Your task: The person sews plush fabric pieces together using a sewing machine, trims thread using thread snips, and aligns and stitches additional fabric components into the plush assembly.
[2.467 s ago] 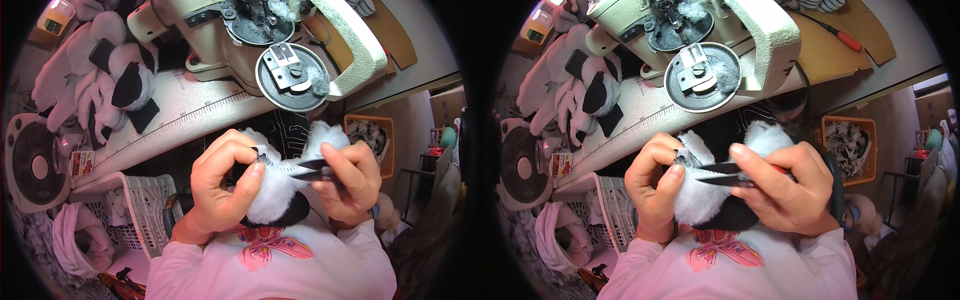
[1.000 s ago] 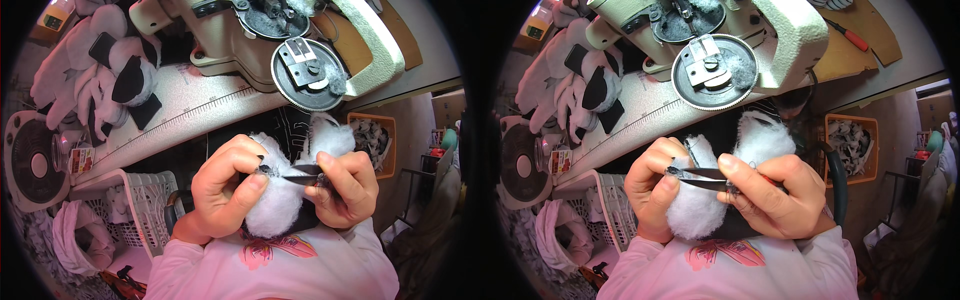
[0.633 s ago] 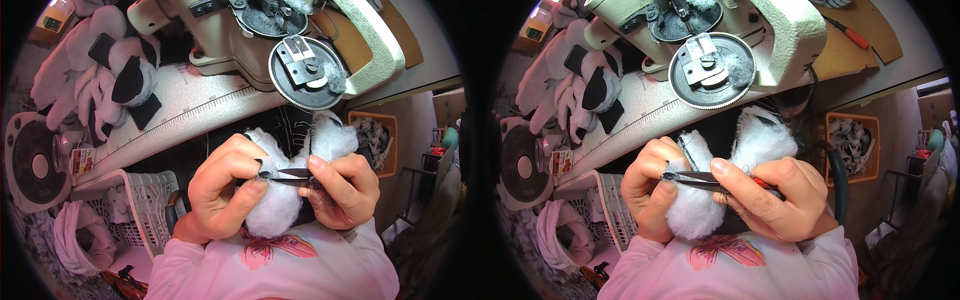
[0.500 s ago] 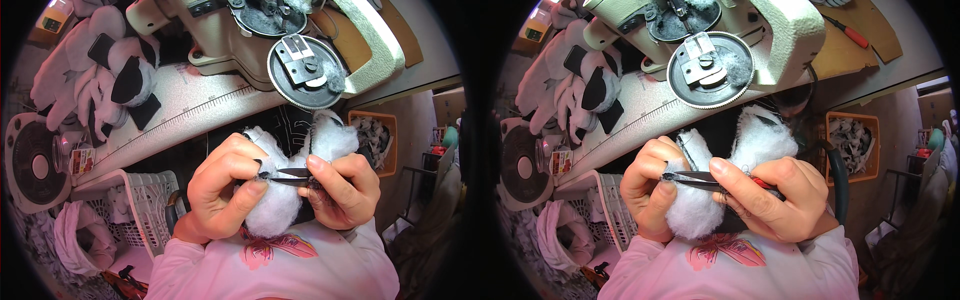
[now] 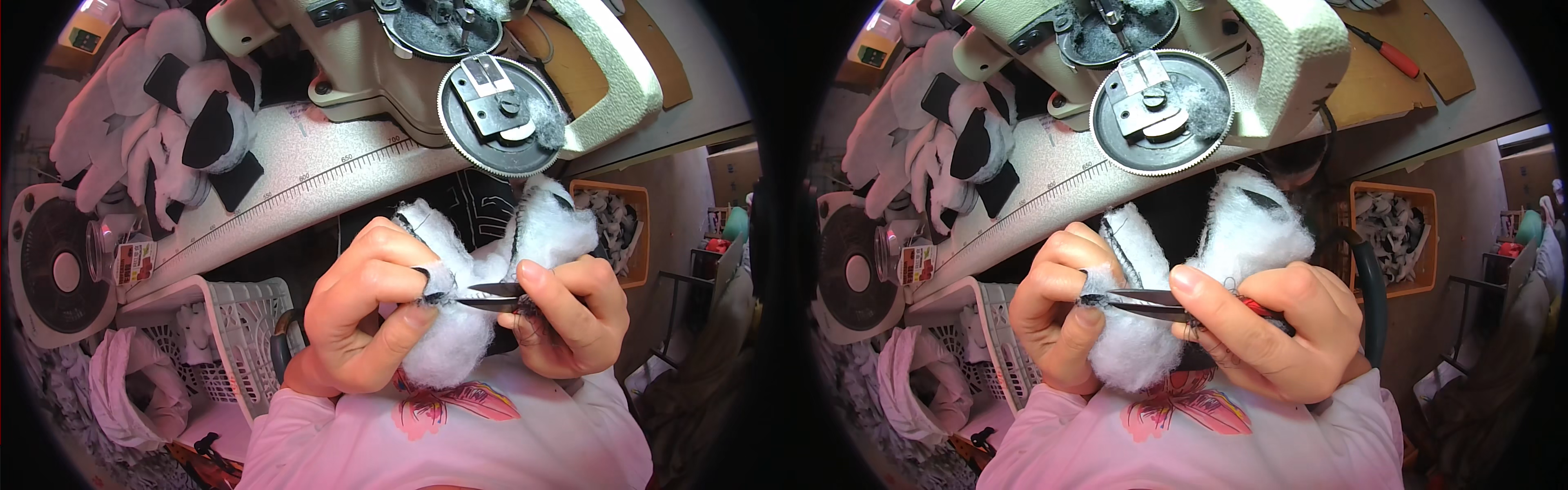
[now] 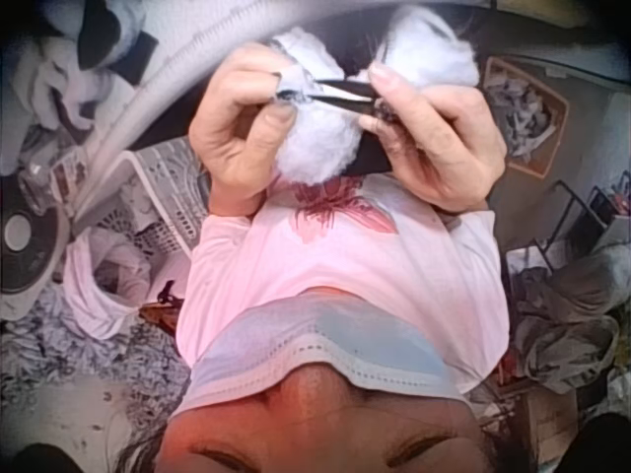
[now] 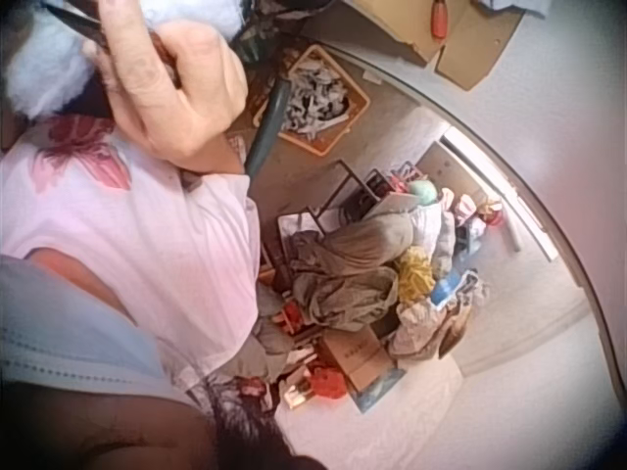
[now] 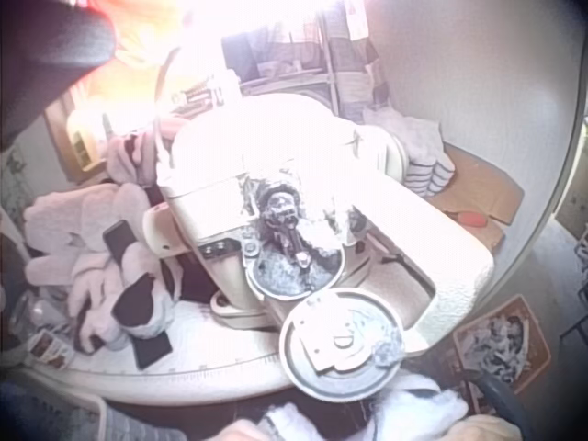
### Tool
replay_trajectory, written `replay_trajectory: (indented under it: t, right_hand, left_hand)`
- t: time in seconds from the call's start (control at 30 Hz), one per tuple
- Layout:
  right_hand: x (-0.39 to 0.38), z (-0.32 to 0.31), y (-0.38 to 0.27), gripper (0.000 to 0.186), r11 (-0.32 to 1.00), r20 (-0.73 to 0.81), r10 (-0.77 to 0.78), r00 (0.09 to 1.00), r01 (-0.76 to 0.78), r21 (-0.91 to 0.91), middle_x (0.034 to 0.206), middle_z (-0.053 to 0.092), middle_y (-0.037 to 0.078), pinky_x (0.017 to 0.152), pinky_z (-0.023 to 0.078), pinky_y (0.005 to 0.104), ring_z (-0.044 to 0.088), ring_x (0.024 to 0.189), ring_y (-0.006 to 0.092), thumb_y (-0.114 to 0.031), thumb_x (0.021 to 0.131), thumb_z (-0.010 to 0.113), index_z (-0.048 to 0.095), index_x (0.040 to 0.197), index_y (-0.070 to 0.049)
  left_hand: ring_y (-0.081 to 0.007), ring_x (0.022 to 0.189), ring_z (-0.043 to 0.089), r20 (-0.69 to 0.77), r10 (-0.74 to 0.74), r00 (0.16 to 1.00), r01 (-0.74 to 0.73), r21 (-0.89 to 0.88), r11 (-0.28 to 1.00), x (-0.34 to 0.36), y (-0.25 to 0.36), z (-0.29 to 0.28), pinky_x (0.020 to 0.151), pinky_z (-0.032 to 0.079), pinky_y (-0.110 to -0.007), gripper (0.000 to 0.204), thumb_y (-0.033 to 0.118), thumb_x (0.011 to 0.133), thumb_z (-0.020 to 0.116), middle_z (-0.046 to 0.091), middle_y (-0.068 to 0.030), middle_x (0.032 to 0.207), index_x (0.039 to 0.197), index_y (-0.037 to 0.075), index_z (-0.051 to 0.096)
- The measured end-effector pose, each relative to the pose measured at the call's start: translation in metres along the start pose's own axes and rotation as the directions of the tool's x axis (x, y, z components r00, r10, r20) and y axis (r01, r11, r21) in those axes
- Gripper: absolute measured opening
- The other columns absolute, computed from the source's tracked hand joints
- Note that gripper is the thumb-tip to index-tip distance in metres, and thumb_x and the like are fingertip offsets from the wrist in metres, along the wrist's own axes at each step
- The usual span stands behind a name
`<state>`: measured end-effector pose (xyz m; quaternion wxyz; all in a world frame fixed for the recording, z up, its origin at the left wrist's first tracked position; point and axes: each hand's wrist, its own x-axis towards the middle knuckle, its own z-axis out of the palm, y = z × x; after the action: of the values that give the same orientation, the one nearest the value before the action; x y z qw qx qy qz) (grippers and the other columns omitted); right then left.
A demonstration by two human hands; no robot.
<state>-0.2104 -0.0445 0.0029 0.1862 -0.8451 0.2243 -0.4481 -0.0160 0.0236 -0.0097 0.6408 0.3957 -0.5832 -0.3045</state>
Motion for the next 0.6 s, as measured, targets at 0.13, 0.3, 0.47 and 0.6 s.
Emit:
replay_trajectory:
  t: [0.13,0.3,0.47,0.6]
  right_hand:
    - [0.0016,0.001,-0.0015,0.046,1.0,0.012,-0.004,1.0,0.004,-0.01,0.069,0.041,-0.003,0.041,0.032,0.0224,0.04,0.051,0.0082,-0.014,0.062,0.084,0.074,0.107,-0.011]
    - [0.0032,-0.0001,-0.0002,0.045,1.0,0.03,-0.009,1.0,0.009,-0.01,0.068,0.039,-0.004,0.041,0.032,0.0225,0.039,0.05,0.0082,-0.015,0.063,0.084,0.074,0.108,-0.013]
    - [0.0036,-0.0006,-0.0005,0.045,1.0,0.039,-0.013,0.999,0.013,-0.012,0.067,0.039,-0.004,0.041,0.031,0.0225,0.038,0.05,0.0079,-0.015,0.063,0.084,0.074,0.107,-0.012]
    - [-0.0023,0.0054,0.0012,0.045,1.0,-0.039,-0.001,0.999,0.0,-0.01,0.068,0.039,-0.004,0.04,0.03,0.0227,0.038,0.05,0.0083,-0.017,0.062,0.084,0.074,0.106,-0.011]
  left_hand:
    - [-0.0193,0.072,0.048,0.005,0.011,1.0,-0.011,0.008,1.0,0.0,-0.0003,0.0009,0.064,0.038,-0.031,0.009,0.0,0.081,0.064,0.061,-0.0125,0.088,0.088,0.0,0.058]
    - [-0.0187,0.07,0.047,0.011,0.01,1.0,-0.01,0.02,1.0,-0.0004,-0.0005,0.0005,0.063,0.037,-0.03,0.009,0.0,0.081,0.064,0.061,-0.0124,0.087,0.087,0.0,0.058]
    - [-0.0193,0.07,0.047,0.016,0.024,1.0,-0.024,0.012,1.0,0.0003,-0.0011,0.0007,0.063,0.037,-0.031,0.009,0.0,0.08,0.064,0.061,-0.0124,0.087,0.086,-0.001,0.058]
    - [-0.0201,0.071,0.049,0.019,-0.01,1.0,0.01,-0.02,1.0,0.0008,-0.0011,0.0041,0.065,0.039,-0.031,0.007,0.0,0.081,0.063,0.061,-0.0126,0.086,0.086,-0.001,0.058]
